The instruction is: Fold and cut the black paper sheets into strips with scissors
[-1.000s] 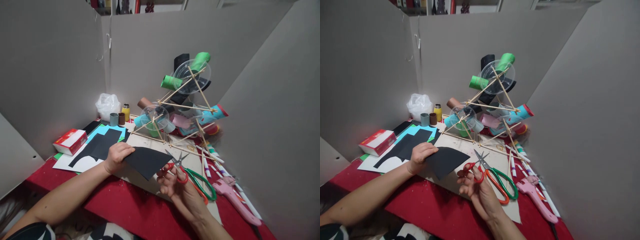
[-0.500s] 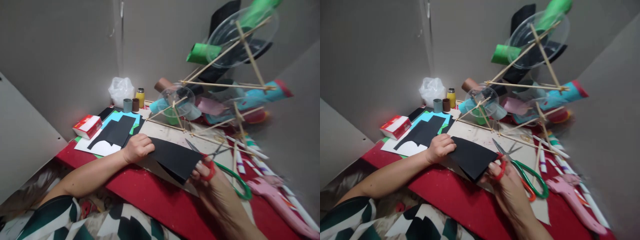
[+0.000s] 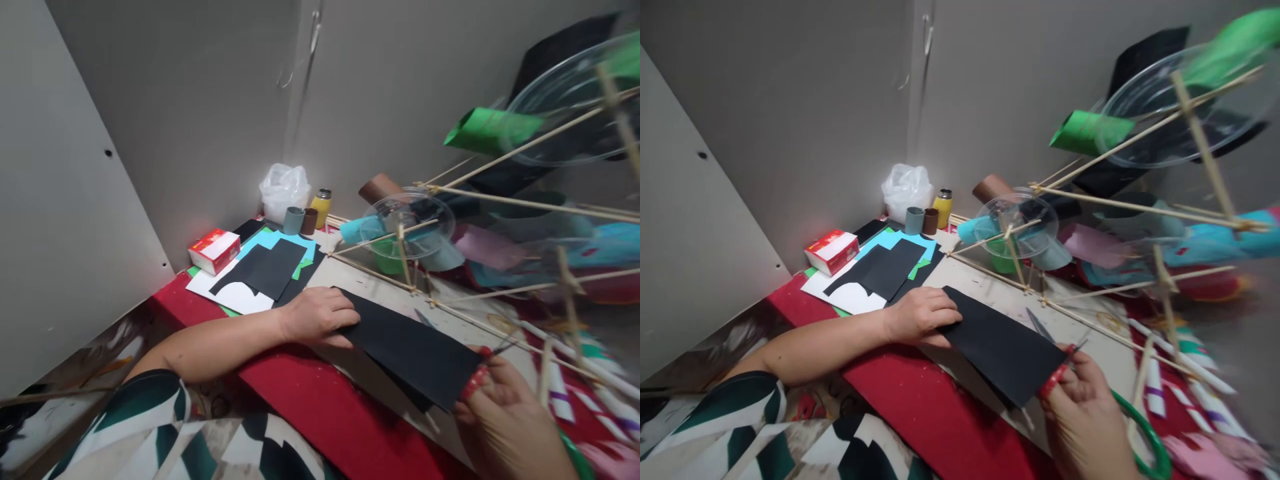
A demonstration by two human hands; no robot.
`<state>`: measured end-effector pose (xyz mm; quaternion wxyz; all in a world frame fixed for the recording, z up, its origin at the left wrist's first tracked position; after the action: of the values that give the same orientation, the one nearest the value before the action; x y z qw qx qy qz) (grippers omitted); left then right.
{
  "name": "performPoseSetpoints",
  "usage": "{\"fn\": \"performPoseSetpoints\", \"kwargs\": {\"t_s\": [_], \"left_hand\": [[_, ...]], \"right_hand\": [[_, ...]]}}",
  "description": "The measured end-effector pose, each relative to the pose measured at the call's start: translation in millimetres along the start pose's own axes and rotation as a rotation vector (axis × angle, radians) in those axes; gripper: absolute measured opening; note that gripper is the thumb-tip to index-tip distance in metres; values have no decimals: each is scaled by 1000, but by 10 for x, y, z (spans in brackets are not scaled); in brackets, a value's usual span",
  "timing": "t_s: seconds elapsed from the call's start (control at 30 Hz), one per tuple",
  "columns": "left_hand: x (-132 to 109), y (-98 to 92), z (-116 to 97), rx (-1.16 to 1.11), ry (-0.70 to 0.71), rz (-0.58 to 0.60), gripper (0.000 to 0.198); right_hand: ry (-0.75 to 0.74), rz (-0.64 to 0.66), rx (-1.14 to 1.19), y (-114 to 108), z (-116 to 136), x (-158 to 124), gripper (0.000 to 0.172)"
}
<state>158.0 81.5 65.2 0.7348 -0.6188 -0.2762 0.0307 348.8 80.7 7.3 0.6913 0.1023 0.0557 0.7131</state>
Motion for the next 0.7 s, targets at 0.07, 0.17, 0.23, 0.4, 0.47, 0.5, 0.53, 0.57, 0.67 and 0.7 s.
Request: {"fn": "performPoseSetpoints", "kwargs": {"t_s": [0.07,0.17,0.23,0.4,0.47,0.5,0.53,0.57,0.67,0.7], "left_hand": [[-9,-100,1,-55,-7,-53,46],[-31,-203,11,-103,-13,-107,43],[-49,-231,18,-77,-19,-131,34],[-147,-348,244,-104,-245,-275,21],[-244,-379,480,-280,-450,-356,26],[-307,-356,613,-412,-562,-392,30],[-373,-298,737,-572,-668,-424,35],[-430,-204,839,-757,-757,-449,41],[-454,190,942,-1381,-870,-453,42],[-424,308,921,-1573,-870,-431,37]], "right_hand": [[-14,-26,12,-22,48,-20,56],[-53,-9,4,22,154,-48,56],[-87,22,-15,74,231,-65,53],[-201,-25,-258,90,427,-184,41],[-311,-67,-380,75,511,-261,37],[-379,-76,-430,77,545,-301,37],[-448,-77,-476,83,571,-339,37],[-509,-68,-527,98,587,-374,37],[-630,0,-721,198,599,-444,38],[-662,29,-789,247,607,-464,39]]}}
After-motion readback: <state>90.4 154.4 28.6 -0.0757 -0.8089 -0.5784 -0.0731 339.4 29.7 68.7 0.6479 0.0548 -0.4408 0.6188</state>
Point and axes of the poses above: each hand's wrist, its own x-axis towards the middle knuckle, its own y-axis out of the palm, z = x × y, the point moved 10 cm from there along x, towards the middle knuckle, and after that the axes turned 14 degrees about z, right-handed, at the moved point
